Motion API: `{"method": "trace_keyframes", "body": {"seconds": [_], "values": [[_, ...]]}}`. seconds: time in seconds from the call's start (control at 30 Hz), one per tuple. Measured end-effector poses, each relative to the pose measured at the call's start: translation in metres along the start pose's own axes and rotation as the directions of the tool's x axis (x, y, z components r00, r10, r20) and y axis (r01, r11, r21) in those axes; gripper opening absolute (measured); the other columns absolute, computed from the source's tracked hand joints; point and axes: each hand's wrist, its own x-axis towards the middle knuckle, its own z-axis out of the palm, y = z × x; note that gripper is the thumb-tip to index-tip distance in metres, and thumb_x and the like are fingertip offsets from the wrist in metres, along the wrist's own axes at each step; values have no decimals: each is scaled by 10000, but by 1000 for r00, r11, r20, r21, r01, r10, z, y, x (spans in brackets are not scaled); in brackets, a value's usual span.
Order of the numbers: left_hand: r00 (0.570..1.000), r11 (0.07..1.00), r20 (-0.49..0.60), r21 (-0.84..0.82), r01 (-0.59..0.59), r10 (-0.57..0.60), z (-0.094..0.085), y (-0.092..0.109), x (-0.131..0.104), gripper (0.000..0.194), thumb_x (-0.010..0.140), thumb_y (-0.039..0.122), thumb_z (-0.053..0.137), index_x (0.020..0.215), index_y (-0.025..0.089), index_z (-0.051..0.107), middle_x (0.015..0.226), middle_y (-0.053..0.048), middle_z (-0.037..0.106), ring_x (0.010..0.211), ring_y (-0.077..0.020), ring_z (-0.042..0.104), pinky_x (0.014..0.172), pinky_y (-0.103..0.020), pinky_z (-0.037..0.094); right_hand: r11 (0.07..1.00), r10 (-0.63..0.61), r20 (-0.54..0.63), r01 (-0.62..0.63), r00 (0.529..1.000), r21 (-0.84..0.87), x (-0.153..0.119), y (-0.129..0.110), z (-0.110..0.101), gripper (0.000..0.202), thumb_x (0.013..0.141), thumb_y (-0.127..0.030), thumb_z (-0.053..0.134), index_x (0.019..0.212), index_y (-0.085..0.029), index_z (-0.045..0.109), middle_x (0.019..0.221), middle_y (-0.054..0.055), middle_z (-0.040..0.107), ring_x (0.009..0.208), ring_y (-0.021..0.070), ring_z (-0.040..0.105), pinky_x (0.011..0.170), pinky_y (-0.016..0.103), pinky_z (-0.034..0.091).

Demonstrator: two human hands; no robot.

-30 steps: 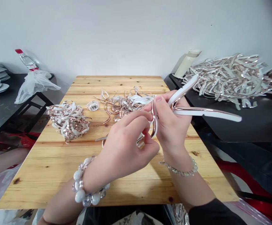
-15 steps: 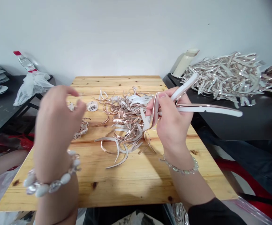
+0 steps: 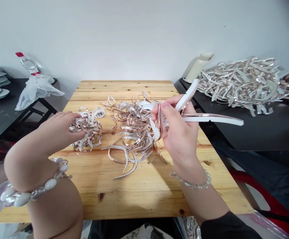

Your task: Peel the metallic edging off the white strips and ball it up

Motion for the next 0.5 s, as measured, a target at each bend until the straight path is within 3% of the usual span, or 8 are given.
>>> {"method": "trace_keyframes", "body": {"seconds": [0.07,0.13,0.2,0.23,0.3,0.37,0.43,0.5], "values": [[1000,997,-17,82,-14,15,-4,3,-4,449,818,384,499,1114,61,599,1151,-112,612,1165,-354,523,968,-489,407,1000,16,16,-16,1000,7,0,0,0,121,842,-222,623,783,-247,521,651,-34,555,500,84,498,365,210,338],[994,992,-103,121,-23,36,-12,16,-13,425,836,370,528,1146,85,577,1193,-139,583,1183,-368,504,992,-497,400,999,41,32,-42,999,25,0,0,0,116,843,-224,630,785,-254,533,603,-53,488,433,67,423,346,210,340],[957,999,-289,-16,-30,24,-19,40,-26,293,910,308,440,1055,130,622,1145,-113,628,1111,-304,559,982,-450,411,997,53,36,-54,998,47,-1,1,1,113,840,-229,638,791,-259,540,569,-65,439,397,61,376,334,211,344],[938,992,-347,-120,-24,-19,-20,55,-33,275,924,324,432,1005,163,640,1007,-76,677,954,-254,619,885,-402,462,997,50,33,-52,998,51,-2,1,1,109,838,-233,640,796,-260,543,560,-67,432,391,62,375,329,212,344],[932,930,-355,-317,-188,68,-17,84,-43,243,930,313,442,892,204,655,814,-11,692,712,-165,622,699,-303,475,999,23,7,-23,1000,33,-4,2,3,97,838,-245,641,806,-260,550,557,-64,444,398,69,404,333,216,352],[918,789,-297,-481,-382,263,-6,107,-48,246,951,304,421,895,224,646,749,19,672,659,-118,617,613,-239,456,999,-34,-28,33,999,-15,-6,4,6,92,839,-254,640,810,-261,553,560,-60,461,424,78,442,361,223,384],[904,677,-244,-601,-424,351,9,121,-47,173,908,281,517,1064,241,582,865,27,685,552,-72,577,540,-210,448,995,-90,-45,88,995,-50,-8,4,8,95,841,-254,637,806,-260,549,556,-62,463,449,82,459,393,225,404],[919,606,-242,-694,-388,311,20,128,-43,237,894,225,534,1129,237,509,937,12,684,561,-65,587,549,-205,469,993,-114,-39,112,993,-38,-8,3,8,102,849,-245,623,794,-250,538,540,-66,456,454,81,448,400,220,388]]}}
